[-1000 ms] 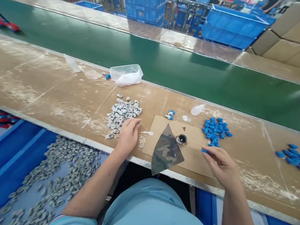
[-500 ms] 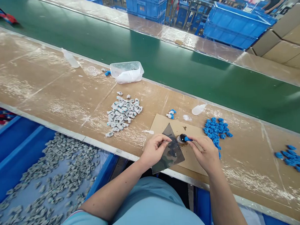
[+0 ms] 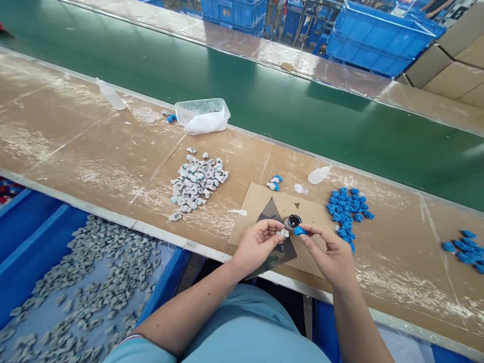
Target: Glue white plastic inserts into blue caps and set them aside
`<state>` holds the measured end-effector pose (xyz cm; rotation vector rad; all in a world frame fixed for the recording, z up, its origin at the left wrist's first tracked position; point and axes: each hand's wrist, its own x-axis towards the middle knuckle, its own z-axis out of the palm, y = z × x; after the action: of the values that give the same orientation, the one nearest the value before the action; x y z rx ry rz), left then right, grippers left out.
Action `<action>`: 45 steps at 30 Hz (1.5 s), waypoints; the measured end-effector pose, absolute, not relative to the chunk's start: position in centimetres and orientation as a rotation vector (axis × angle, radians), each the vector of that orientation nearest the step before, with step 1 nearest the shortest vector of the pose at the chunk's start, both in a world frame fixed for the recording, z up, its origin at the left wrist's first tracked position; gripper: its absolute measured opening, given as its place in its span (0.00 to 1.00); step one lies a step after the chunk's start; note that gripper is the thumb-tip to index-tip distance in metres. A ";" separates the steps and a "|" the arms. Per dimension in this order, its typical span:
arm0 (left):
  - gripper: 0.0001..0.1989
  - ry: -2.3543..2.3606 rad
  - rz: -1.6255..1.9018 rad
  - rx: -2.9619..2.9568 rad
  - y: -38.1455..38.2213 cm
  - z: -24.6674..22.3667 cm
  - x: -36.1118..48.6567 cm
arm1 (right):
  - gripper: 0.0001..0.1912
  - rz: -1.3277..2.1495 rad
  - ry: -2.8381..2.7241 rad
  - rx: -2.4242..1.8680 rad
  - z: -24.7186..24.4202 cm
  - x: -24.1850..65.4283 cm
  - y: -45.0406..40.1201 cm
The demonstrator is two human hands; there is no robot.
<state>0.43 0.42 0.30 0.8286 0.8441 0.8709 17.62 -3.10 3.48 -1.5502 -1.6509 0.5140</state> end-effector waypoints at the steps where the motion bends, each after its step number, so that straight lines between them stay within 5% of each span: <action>1: 0.16 0.830 0.867 0.824 0.3 0.4 0.6 | 0.08 0.546 -1.652 -1.537 3.5 17.3 -3.2; 32: 0.12 0.722 0.652 1.086 1.2 1.7 -0.1 | 0.11 0.429 -1.878 -1.238 3.1 17.6 -4.3; 45: 0.13 0.732 0.765 0.951 0.5 2.0 0.3 | 0.12 0.568 -1.494 -1.206 0.2 17.2 -5.0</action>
<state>0.33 0.49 2.01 0.9510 0.7320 0.7653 17.17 -5.00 0.23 -1.2060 -1.4937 0.5676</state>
